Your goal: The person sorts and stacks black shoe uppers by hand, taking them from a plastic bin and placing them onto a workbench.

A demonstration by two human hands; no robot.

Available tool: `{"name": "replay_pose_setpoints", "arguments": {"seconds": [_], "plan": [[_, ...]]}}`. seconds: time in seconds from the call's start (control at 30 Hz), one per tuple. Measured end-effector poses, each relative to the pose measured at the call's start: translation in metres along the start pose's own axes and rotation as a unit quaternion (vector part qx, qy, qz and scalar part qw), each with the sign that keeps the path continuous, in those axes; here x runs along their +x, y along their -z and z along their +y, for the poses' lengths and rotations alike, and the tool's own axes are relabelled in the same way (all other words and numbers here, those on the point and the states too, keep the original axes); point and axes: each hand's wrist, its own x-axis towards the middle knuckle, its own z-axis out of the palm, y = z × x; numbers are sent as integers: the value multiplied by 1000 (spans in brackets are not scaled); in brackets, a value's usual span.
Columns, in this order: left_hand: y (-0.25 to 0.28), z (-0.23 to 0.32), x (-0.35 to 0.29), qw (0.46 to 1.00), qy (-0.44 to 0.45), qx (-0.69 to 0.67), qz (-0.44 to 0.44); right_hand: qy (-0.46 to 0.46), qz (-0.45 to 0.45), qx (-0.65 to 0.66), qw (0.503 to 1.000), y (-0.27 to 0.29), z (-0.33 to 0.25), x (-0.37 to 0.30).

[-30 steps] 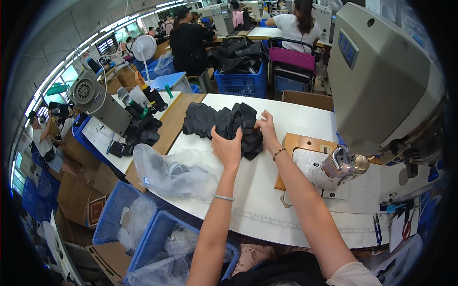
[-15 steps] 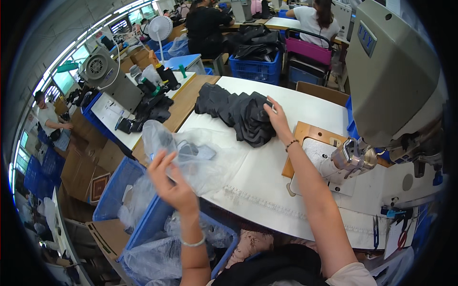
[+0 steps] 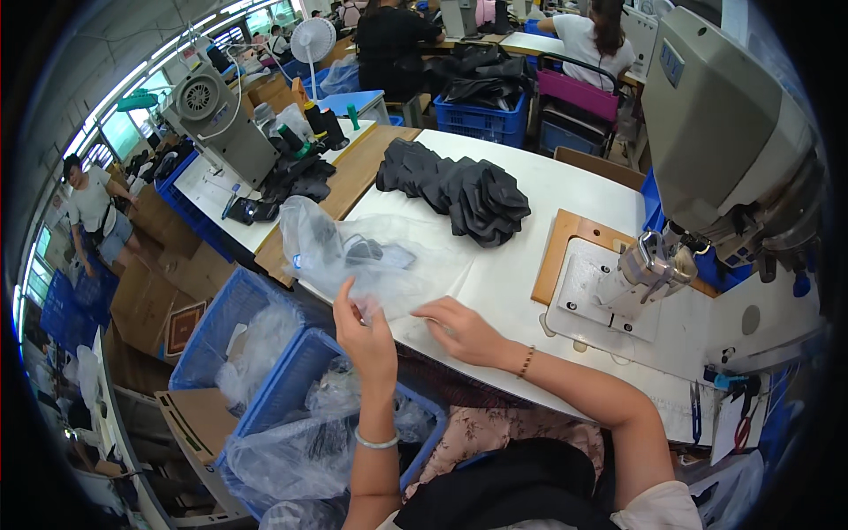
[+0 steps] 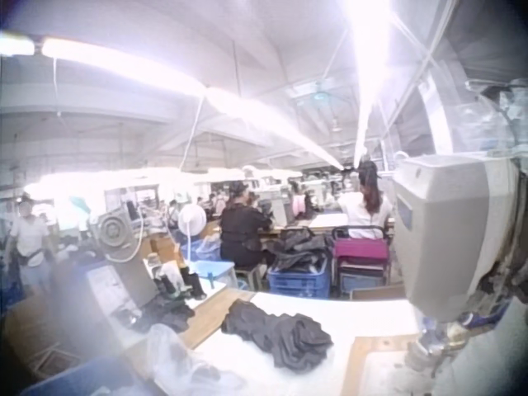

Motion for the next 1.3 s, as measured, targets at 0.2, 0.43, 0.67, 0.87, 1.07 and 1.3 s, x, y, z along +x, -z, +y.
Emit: {"name": "replay_pose_setpoints", "arguments": {"seconds": [0.2, 0.43, 0.67, 0.87, 1.07, 1.3], "plan": [[21, 20, 33, 988, 30, -143, 45, 12, 93, 102, 990, -23, -15, 51], [36, 27, 55, 994, -60, -39, 87, -68, -167, -208, 961, -15, -67, 66], [45, 51, 66, 985, -122, 69, 102, 129, -3, -215, 968, -38, -9, 141], [62, 45, 77, 981, -125, 75, 127, 100, 31, -189, 976, -51, 11, 145], [70, 47, 63, 963, -234, 73, -109, -46, -304, -122, 943, -97, 10, 121], [74, -50, 125, 980, -103, -98, -140, 58, -225, -261, 937, -86, 12, 99]]}}
